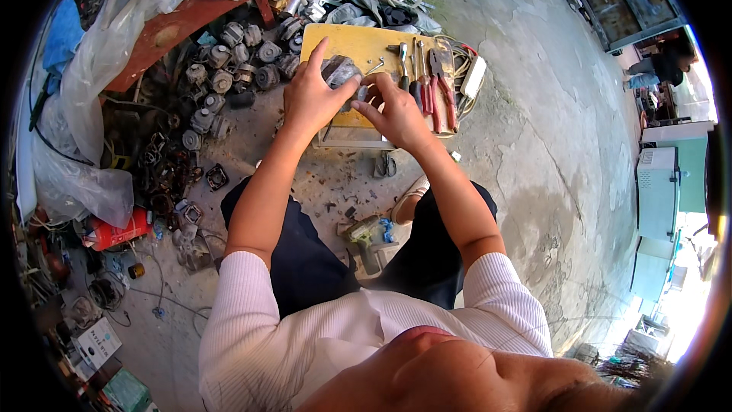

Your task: The person disassembles an electric motor by removing screws from the housing with a socket wrench and then pulling the internal rotor assembly out of the casing by hand.

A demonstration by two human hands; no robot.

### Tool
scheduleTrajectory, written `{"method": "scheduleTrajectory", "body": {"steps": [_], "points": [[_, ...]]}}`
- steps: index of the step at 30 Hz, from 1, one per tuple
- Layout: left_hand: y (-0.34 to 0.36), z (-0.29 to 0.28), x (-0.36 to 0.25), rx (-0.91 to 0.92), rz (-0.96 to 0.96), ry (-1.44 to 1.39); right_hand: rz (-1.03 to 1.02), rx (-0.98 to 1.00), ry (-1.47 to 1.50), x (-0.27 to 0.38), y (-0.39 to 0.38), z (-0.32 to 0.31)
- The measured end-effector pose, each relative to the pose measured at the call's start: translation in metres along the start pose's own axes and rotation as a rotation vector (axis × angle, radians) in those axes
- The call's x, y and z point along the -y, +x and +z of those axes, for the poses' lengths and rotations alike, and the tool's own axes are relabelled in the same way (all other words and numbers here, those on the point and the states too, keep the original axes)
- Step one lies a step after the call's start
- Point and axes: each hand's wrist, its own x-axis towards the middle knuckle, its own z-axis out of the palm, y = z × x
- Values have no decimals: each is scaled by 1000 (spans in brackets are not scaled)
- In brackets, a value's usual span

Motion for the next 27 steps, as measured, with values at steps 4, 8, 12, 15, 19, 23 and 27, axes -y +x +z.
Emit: {"method": "scheduleTrajectory", "body": {"steps": [4, 8, 12, 15, 19, 23, 27], "points": [[1, 5, 5, 31, 15, -14, -44, -78, -41, -3, -3, 9], [7, 9, 14, 64, 34, -104, -58, -117, -47, -3, -4, 10], [11, 2, 19, 213, 6, -219, -38, -110, -107, -2, -6, 8], [12, -19, 16, 375, 65, -224, -43, -119, -93, 0, -5, 8], [-3, -33, 4, 451, 170, 195, -28, -95, -57, 6, -6, 9], [-17, -8, -6, 174, 269, 424, 4, -86, -51, 11, -9, 13], [-21, 2, -3, 60, 321, 487, 8, -105, -60, 11, -9, 17]]}}
